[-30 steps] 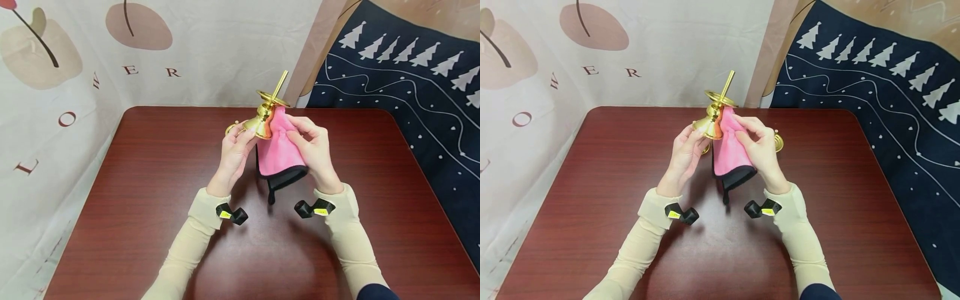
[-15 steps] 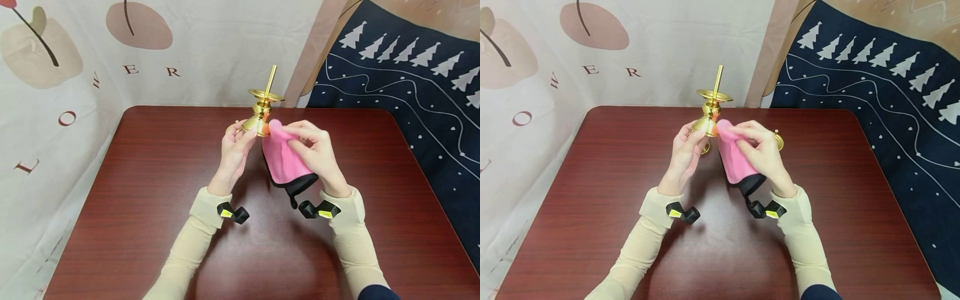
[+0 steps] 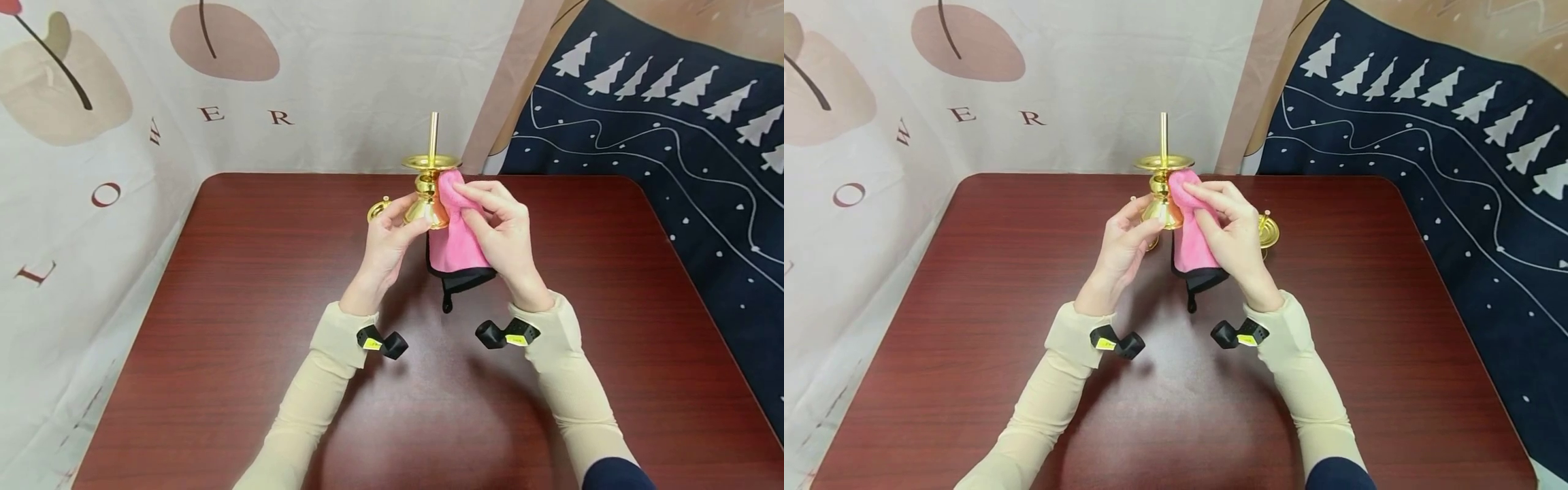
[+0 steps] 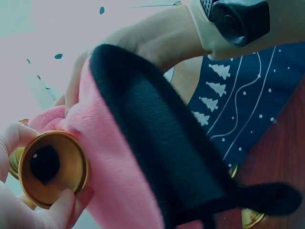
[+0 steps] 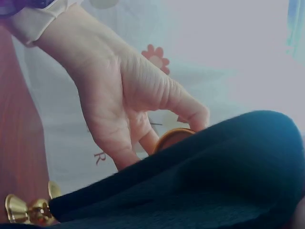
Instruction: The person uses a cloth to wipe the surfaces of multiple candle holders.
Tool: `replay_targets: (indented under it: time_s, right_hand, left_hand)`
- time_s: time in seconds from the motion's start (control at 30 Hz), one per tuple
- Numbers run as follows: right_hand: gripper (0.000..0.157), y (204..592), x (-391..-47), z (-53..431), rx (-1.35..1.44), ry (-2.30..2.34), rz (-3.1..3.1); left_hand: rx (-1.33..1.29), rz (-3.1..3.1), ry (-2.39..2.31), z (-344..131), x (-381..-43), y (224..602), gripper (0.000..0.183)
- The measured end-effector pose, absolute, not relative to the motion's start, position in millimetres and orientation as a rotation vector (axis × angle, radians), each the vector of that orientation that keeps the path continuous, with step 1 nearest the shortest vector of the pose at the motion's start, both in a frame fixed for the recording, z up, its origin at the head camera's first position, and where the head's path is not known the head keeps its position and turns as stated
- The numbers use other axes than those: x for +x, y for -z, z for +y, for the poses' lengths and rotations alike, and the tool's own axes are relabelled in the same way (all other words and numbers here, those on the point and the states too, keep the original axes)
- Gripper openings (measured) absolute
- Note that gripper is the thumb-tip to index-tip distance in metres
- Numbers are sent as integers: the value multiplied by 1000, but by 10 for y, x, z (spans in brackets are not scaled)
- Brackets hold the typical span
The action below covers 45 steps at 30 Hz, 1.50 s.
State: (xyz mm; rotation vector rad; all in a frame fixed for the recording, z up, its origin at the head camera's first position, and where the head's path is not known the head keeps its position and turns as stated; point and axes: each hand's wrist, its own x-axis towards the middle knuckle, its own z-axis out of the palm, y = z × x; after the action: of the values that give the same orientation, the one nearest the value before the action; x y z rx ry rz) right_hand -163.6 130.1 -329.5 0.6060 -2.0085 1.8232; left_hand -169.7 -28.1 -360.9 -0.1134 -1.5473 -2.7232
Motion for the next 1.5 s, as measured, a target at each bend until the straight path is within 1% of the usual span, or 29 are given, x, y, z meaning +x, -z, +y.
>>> replay_targets:
  time_s: [0.23,0.53,0.63,0.73,0.83,0.97,1.03,1.13,1.2,1.23,1.3,1.4,1.5]
  right_hand:
    - [28,3279,-1581,1431,799,-1551,-2246]
    - [30,3344,-1543,1468,850,-1582,-2262]
    - [31,3354,-1540,1467,865,-1576,-2256]
    - [30,3364,-1543,1459,904,-1590,-2248]
    - [30,3375,-1540,1443,949,-1605,-2246]
    - [31,3379,-1532,1428,976,-1630,-2254]
    - [35,3371,-1523,1426,950,-1633,-2281]
    - [44,3357,-1501,1422,848,-1636,-2376]
    - [46,3342,-1480,1423,754,-1652,-2443]
    - [45,3340,-1475,1426,698,-1677,-2468]
    - [39,3344,-1470,1437,597,-1749,-2481]
    - [28,3363,-1457,1480,457,-1842,-2439]
    - [24,3380,-1425,1552,385,-1932,-2371]
  left_hand:
    - [-22,-1567,2766,-318,-1717,3638,47]
    - [-61,-1667,2747,-353,-1732,3650,45]
    - [-63,-1679,2740,-352,-1736,3663,42]
    - [-78,-1653,2733,-349,-1747,3695,31]
    - [-114,-1639,2668,-341,-1763,3740,23]
    - [-151,-1654,2564,-346,-1778,3777,25]
    - [-169,-1652,2552,-357,-1783,3783,30]
    - [-204,-1649,2539,-377,-1786,3790,39]
    - [-240,-1659,2519,-389,-1782,3792,38]
    - [-256,-1667,2505,-396,-1778,3792,33]
    - [-287,-1688,2474,-410,-1765,3794,25]
    - [-295,-1719,2437,-445,-1748,3819,32]
    - [-246,-1725,2424,-516,-1738,3861,34]
